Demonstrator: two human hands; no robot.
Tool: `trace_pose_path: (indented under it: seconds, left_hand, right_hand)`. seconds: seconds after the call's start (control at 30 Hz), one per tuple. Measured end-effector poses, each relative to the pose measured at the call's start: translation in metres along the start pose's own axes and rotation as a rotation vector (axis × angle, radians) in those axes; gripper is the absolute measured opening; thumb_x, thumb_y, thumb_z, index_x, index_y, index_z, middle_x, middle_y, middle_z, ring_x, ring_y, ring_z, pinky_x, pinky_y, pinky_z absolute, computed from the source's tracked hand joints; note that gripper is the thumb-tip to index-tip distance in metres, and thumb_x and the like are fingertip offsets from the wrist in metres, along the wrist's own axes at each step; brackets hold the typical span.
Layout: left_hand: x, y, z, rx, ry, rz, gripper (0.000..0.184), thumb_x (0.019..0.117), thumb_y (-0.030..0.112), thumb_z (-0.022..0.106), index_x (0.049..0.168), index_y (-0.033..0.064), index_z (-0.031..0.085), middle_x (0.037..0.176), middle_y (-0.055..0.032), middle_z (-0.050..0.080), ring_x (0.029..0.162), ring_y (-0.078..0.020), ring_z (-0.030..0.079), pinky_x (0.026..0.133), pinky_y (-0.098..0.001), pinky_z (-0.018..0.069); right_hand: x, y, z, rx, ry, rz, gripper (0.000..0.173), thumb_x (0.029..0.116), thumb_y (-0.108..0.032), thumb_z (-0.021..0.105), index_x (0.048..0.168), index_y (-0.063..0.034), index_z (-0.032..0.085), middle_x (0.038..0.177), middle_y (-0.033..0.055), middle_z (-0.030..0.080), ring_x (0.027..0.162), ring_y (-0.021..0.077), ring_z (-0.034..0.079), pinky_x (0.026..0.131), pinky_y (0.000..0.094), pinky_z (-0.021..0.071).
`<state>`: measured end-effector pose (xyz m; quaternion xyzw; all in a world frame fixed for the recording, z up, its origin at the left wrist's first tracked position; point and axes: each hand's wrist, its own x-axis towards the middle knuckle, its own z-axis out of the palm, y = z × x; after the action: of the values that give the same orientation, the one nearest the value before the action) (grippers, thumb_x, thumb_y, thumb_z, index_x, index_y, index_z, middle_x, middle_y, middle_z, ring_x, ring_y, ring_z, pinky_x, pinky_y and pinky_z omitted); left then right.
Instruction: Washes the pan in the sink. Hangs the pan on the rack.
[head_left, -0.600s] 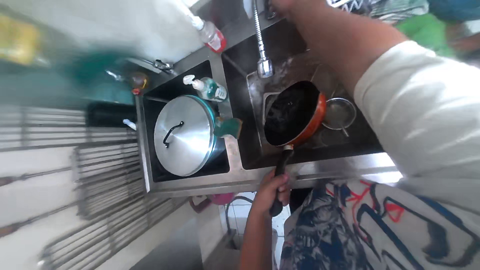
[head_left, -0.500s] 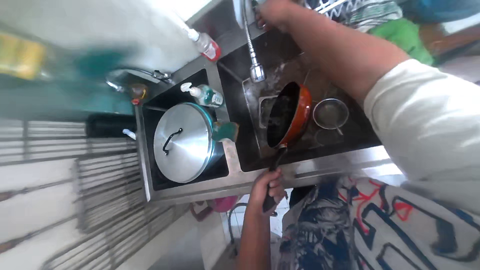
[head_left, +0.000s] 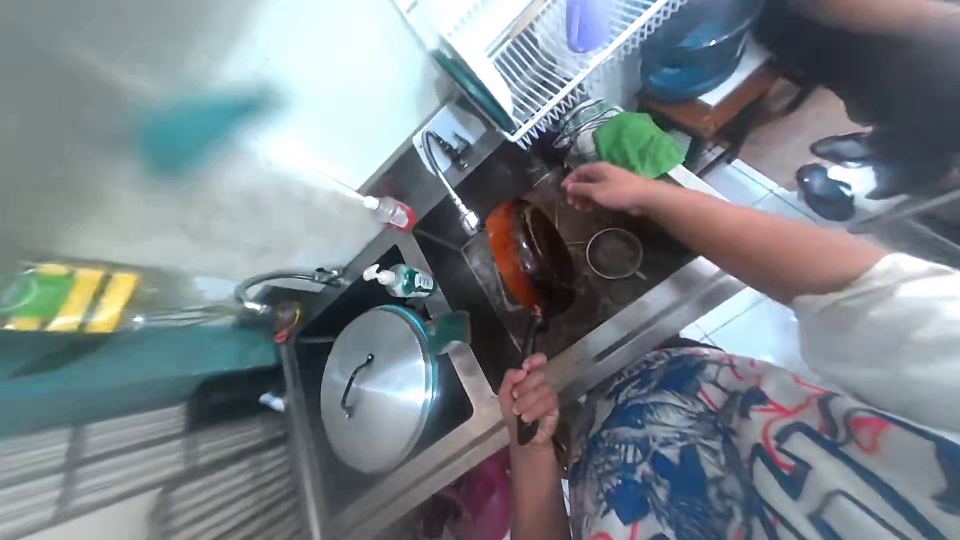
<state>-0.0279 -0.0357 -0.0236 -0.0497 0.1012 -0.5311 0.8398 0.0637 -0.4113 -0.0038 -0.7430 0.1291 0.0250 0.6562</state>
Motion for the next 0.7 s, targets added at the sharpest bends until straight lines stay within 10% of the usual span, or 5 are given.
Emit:
trace_pose_path:
  seconds: [0.27,0.7]
  left_hand:
    - [-0.001,-0.007,-0.012,-0.037,-0.047,-0.004,0.027,0.0958,0.017,0.056,0.112,-0.0003,0.068,0.066,0.0007,0.068,0.051,-0.0070,0.065,0.048,-0.0175,0.0526]
    - [0.001,-0.014,-0.026,-0.097,0.076,0.203,0.028,0.0959,0.018,0.051,0.110,0.0009,0.069,0.063,0.0025,0.066,0.049,-0.0047,0.063,0.045,-0.0147,0.0492]
  right_hand:
    - [-0.038,0.086,0.028,-0.040,0.130,0.174,0.044,0.1115,-0.034,0.046,0.101,0.0017,0.070,0.097,0.0166,0.072,0.092,0.0281,0.068,0.087,0.0538,0.0531]
    - [0.107,0.005,0.055,-0.203,0.092,-0.038,0.032,0.1067,-0.025,0.054,0.115,0.0000,0.072,0.105,0.0201,0.072,0.100,0.0344,0.070,0.093,0.0592,0.0535]
